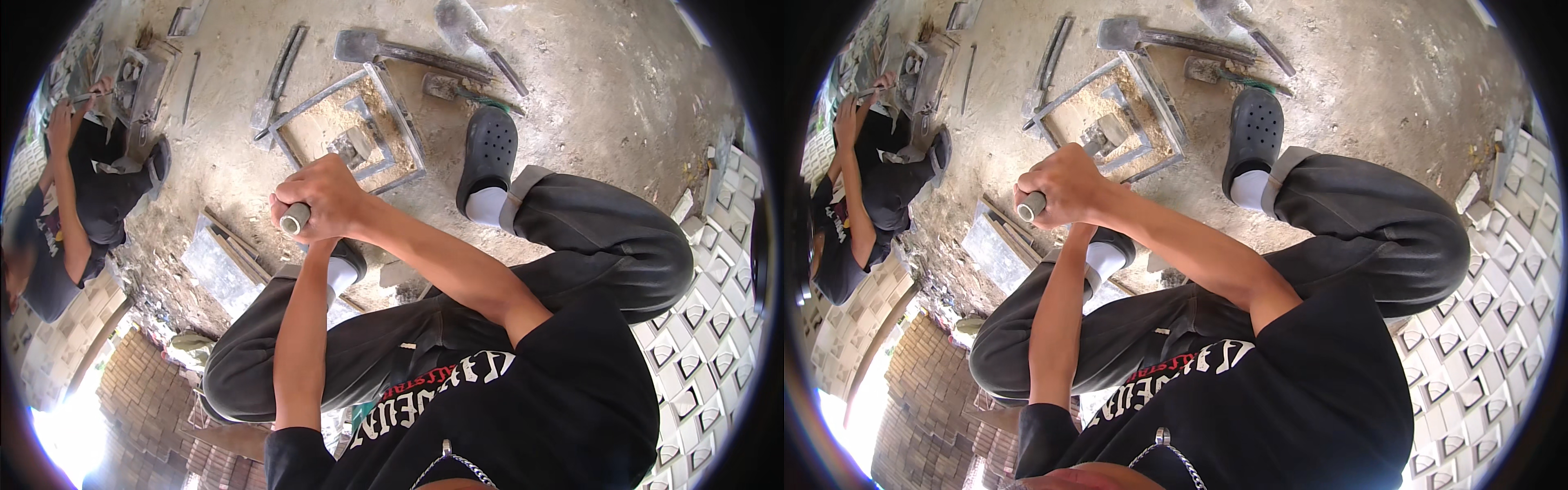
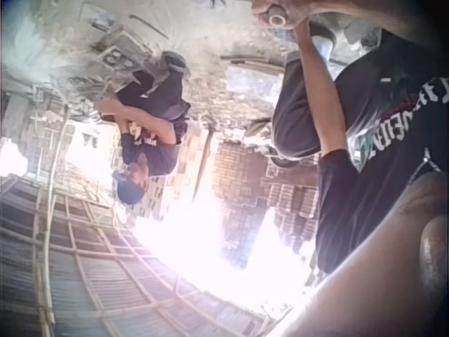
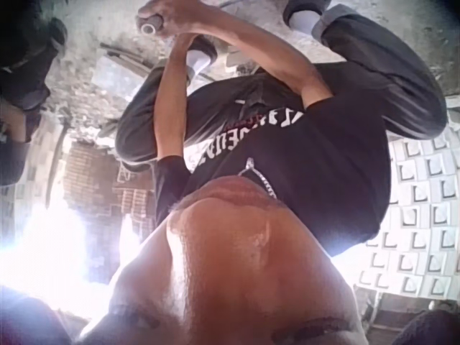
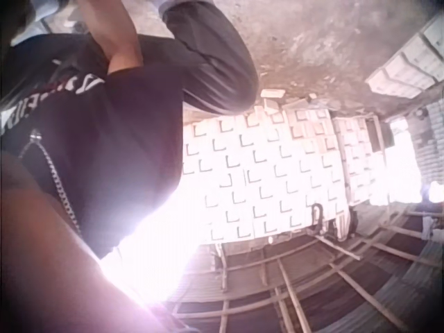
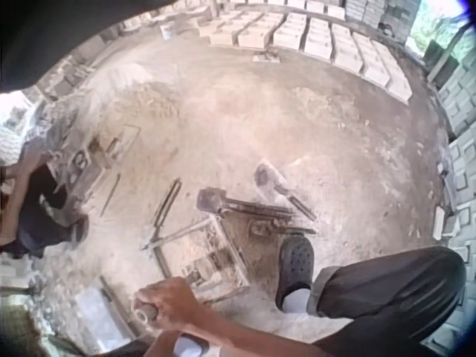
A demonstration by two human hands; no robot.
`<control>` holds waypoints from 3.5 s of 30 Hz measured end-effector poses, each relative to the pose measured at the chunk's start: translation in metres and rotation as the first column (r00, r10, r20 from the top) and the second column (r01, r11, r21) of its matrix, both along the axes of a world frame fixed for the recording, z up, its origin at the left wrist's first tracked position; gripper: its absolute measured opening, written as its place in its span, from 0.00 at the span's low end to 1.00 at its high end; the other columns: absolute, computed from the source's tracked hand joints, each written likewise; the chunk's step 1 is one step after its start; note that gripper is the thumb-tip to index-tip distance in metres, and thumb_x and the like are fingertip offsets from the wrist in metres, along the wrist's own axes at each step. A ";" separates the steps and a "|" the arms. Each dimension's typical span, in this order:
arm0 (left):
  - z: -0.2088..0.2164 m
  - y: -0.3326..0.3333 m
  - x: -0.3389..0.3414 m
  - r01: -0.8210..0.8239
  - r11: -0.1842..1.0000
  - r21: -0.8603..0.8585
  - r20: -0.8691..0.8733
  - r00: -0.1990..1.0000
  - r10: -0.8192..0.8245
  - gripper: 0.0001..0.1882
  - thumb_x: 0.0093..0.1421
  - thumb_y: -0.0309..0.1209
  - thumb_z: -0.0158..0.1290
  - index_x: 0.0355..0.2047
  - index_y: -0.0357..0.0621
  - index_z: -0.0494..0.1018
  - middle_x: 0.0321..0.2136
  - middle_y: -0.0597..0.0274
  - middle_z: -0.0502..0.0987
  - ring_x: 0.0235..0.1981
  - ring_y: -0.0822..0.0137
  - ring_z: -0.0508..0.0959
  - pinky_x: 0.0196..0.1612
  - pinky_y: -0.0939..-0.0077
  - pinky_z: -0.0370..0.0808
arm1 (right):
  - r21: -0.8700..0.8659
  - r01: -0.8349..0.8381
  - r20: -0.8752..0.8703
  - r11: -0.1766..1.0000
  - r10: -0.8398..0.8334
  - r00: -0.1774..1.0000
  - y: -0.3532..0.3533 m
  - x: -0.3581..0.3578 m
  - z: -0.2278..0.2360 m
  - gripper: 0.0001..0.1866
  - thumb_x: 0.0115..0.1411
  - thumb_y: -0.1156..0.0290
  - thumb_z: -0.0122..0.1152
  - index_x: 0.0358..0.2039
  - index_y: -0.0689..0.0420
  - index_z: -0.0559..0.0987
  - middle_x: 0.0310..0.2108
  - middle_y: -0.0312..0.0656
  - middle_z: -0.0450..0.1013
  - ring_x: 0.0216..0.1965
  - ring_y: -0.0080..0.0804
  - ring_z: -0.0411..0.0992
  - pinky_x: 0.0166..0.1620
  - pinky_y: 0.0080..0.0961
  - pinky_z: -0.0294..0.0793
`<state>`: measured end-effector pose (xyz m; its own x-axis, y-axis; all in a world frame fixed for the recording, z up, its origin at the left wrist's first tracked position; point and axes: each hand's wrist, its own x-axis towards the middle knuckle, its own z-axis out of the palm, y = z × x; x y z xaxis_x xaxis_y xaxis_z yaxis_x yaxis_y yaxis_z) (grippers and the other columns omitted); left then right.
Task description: The person cleans out the edges of a square mold containing a tile-like material using a small hand tool and then levels the material by hand.
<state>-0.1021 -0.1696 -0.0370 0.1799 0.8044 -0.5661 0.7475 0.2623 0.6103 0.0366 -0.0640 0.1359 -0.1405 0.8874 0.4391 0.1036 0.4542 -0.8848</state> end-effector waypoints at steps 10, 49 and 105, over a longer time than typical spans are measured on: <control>-0.003 0.006 0.005 -0.008 1.000 0.000 0.010 1.000 0.008 0.43 0.55 0.49 0.59 0.64 0.46 0.53 0.63 0.50 0.55 0.64 0.54 0.52 0.63 0.56 0.48 | -0.115 -0.039 0.008 0.993 0.040 0.999 0.007 -0.007 -0.019 0.11 0.45 0.73 0.63 0.11 0.49 0.73 0.11 0.35 0.71 0.13 0.30 0.71 0.16 0.23 0.67; 0.018 0.012 0.010 -0.006 0.995 -0.102 -0.089 0.996 -0.003 0.56 0.50 0.55 0.62 0.69 0.43 0.43 0.68 0.46 0.44 0.70 0.48 0.38 0.68 0.52 0.38 | 0.020 -0.081 0.102 0.997 0.079 0.992 0.014 -0.001 -0.001 0.10 0.45 0.74 0.64 0.13 0.54 0.72 0.11 0.39 0.70 0.12 0.29 0.70 0.16 0.24 0.66; 0.042 0.006 0.024 -0.443 0.869 -0.220 -0.124 0.897 0.425 0.73 0.42 0.51 0.70 0.68 0.39 0.23 0.67 0.31 0.34 0.69 0.36 0.36 0.67 0.40 0.39 | -0.312 -0.020 -0.085 0.950 -0.007 0.996 0.026 0.004 -0.034 0.19 0.57 0.74 0.44 0.11 0.54 0.53 0.09 0.34 0.53 0.11 0.24 0.51 0.16 0.25 0.52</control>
